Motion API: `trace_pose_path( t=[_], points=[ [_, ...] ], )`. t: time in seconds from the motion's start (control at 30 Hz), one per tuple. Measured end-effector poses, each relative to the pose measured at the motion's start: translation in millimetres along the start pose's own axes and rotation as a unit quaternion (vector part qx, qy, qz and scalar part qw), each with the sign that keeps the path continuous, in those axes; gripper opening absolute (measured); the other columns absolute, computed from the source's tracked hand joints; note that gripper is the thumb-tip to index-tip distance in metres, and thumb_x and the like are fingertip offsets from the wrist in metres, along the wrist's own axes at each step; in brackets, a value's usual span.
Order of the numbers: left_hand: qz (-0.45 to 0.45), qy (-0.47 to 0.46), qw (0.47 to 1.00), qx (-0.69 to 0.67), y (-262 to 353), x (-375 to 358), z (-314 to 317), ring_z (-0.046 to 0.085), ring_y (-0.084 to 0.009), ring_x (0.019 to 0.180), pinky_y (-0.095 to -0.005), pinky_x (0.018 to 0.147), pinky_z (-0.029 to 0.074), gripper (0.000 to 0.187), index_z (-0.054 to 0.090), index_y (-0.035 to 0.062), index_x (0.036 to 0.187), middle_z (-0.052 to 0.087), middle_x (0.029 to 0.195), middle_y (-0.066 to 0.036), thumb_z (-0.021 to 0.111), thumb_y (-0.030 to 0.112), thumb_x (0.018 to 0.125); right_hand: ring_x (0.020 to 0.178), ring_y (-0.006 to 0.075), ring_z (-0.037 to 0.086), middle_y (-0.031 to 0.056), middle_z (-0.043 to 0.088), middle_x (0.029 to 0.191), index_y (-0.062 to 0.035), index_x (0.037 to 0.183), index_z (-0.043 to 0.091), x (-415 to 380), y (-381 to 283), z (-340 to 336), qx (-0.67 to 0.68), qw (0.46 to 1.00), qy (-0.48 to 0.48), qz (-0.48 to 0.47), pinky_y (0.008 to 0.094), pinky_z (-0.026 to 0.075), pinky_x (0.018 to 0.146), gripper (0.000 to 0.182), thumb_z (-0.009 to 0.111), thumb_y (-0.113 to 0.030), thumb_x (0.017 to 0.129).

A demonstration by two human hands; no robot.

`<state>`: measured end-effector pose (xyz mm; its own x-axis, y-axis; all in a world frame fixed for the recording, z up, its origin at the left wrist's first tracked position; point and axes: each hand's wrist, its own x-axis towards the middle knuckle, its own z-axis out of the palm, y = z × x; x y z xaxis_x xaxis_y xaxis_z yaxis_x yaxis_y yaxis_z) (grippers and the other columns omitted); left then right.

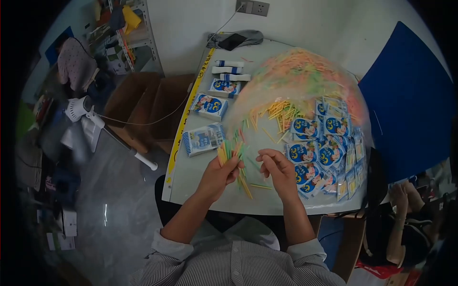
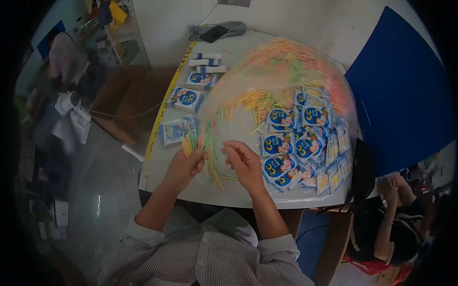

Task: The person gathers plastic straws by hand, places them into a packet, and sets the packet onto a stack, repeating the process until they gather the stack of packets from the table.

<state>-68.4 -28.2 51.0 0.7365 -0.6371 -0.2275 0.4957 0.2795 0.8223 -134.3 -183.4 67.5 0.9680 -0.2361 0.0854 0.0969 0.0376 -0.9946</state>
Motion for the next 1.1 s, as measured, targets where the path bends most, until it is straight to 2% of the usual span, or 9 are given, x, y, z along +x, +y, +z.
trace_pose_path(
  t=[0.03, 0.23, 0.47, 0.53, 0.67, 0.77, 0.83, 0.97, 1.1],
  points=[
    [0.001, 0.007, 1.0, -0.002, -3, 0, 3, 0.04, -0.0032, 0.055, -0.0167, 0.047, 0.031, 0.013, 0.048, 0.0069, 0.089, 0.051, 0.074, 0.0, 0.043, 0.019, 0.088, 0.061, 0.0038, 0.047, 0.0028, 0.057, 0.081, -0.0015, 0.098, 0.054, 1, 2, 3, 0.02, 0.999, 0.033, -0.011, 0.0169, 0.037, 0.051, 0.018, 0.048, -0.011, 0.084],
    [-0.014, 0.02, 1.0, 0.004, -14, 0, 7, 0.041, -0.0031, 0.057, -0.0172, 0.048, 0.033, 0.013, 0.048, 0.0065, 0.09, 0.053, 0.077, 0.0, 0.042, 0.018, 0.088, 0.056, 0.0035, 0.045, 0.001, 0.055, 0.074, -0.0009, 0.095, 0.054, 13, 10, 17, 0.017, 0.999, 0.046, 0.011, 0.0156, 0.035, 0.049, 0.018, 0.057, -0.009, 0.079],
    [-0.017, 0.027, 0.999, -0.026, -25, -2, 0, 0.038, -0.0022, 0.054, -0.0157, 0.046, 0.031, 0.015, 0.048, 0.0057, 0.095, 0.05, 0.073, 0.001, 0.041, 0.018, 0.088, 0.052, 0.0038, 0.045, 0.0, 0.052, 0.069, -0.0017, 0.091, 0.053, 13, 25, 29, 0.028, 0.998, 0.041, 0.025, 0.0154, 0.035, 0.047, 0.014, 0.056, -0.004, 0.078],
    [-0.009, 0.032, 0.999, -0.038, -27, -3, -3, 0.037, -0.002, 0.053, -0.0152, 0.046, 0.03, 0.016, 0.048, 0.0055, 0.097, 0.048, 0.071, 0.002, 0.041, 0.018, 0.089, 0.053, 0.0045, 0.045, 0.0, 0.051, 0.068, -0.0025, 0.095, 0.05, 8, 32, 38, 0.078, 0.994, 0.082, -0.006, 0.0159, 0.036, 0.047, 0.017, 0.054, -0.003, 0.078],
    [-0.039, 0.028, 0.999, -0.019, -25, -6, -6, 0.035, -0.0017, 0.051, -0.0148, 0.044, 0.028, 0.017, 0.048, 0.0053, 0.098, 0.043, 0.065, 0.004, 0.041, 0.018, 0.089, 0.054, 0.0056, 0.048, 0.0009, 0.051, 0.071, -0.0029, 0.097, 0.048, 5, 32, 38, 0.07, 0.996, 0.061, 0.012, 0.0161, 0.037, 0.047, 0.017, 0.052, -0.003, 0.08],
    [-0.036, 0.007, 0.999, 0.011, -33, -7, -10, 0.035, -0.002, 0.05, -0.0152, 0.044, 0.027, 0.018, 0.049, 0.0054, 0.096, 0.042, 0.061, 0.004, 0.042, 0.019, 0.089, 0.065, 0.0063, 0.052, 0.0043, 0.052, 0.078, -0.0019, 0.094, 0.046, 3, 26, 35, 0.045, 0.997, 0.018, 0.055, 0.0179, 0.044, 0.052, 0.015, 0.051, -0.001, 0.08],
    [-0.026, 0.004, 0.999, 0.028, -34, -7, -11, 0.034, -0.0021, 0.049, -0.0154, 0.044, 0.027, 0.018, 0.049, 0.0056, 0.095, 0.041, 0.059, 0.004, 0.042, 0.02, 0.089, 0.065, 0.0064, 0.052, 0.0037, 0.052, 0.078, -0.0017, 0.095, 0.046, 2, 34, 34, -0.023, 0.999, 0.002, 0.039, 0.0177, 0.044, 0.052, 0.016, 0.05, -0.001, 0.08],
    [-0.043, 0.0, 0.999, -0.001, -32, -9, -14, 0.034, -0.0024, 0.049, -0.016, 0.043, 0.027, 0.017, 0.049, 0.0055, 0.092, 0.04, 0.058, 0.004, 0.042, 0.02, 0.089, 0.066, 0.006, 0.051, 0.0022, 0.052, 0.076, -0.0026, 0.099, 0.049, -1, 33, 34, 0.065, 0.998, 0.0, -0.008, 0.0175, 0.044, 0.054, 0.019, 0.051, -0.002, 0.08],
    [-0.06, -0.05, 0.997, 0.006, -28, -13, -11, 0.035, -0.0022, 0.049, -0.0167, 0.042, 0.027, 0.016, 0.049, 0.0048, 0.09, 0.042, 0.059, 0.003, 0.043, 0.02, 0.088, 0.066, 0.0053, 0.05, 0.001, 0.051, 0.073, -0.0035, 0.102, 0.052, -2, 21, 33, 0.024, 0.998, -0.006, 0.056, 0.0174, 0.043, 0.055, 0.021, 0.05, -0.004, 0.081]
  ],
)
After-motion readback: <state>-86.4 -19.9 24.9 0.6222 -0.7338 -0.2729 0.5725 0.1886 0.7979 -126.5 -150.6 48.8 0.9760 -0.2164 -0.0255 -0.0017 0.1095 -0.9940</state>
